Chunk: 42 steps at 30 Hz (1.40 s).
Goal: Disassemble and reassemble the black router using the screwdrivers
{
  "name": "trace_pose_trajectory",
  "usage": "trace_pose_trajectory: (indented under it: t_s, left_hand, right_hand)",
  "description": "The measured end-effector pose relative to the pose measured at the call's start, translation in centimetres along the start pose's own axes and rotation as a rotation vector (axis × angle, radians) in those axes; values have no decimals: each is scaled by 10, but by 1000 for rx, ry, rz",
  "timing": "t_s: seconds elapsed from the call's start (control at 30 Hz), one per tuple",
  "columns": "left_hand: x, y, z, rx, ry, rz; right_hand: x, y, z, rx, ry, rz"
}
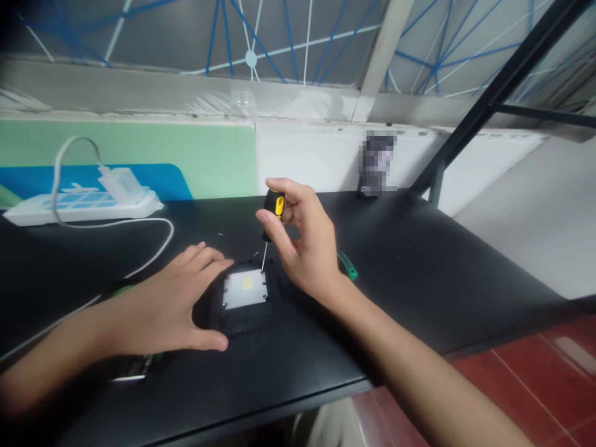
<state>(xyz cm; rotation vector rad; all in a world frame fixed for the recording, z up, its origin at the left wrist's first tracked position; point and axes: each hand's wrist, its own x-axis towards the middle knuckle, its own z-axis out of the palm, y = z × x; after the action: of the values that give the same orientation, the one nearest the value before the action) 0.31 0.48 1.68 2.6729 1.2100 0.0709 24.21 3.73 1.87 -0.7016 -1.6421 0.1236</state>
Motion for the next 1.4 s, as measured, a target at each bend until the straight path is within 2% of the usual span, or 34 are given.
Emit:
trace_pose_trajectory:
  t_s: [0.3,0.5,0.77,0.9,1.1,1.4]
  left_hand:
    - [-1,-1,0,-3,-9,2]
    - [0,-1,0,12,-18,3]
    - [1,0,-1,1,-11,4]
    - [0,0,-1,10,-20,5]
    - [-1,-2,1,-24,29,27]
    - [-2,-2,0,-43,50,24]
  right_hand:
    - [-3,-5,1,199,-104,112]
    - [-4,-4,4,211,-81,91]
    - [6,1,10,73,44,-71]
    - [7,-3,14,97,38,-54]
    - [6,-9,14,122,26,29]
    - [6,-11,13,84,50,35]
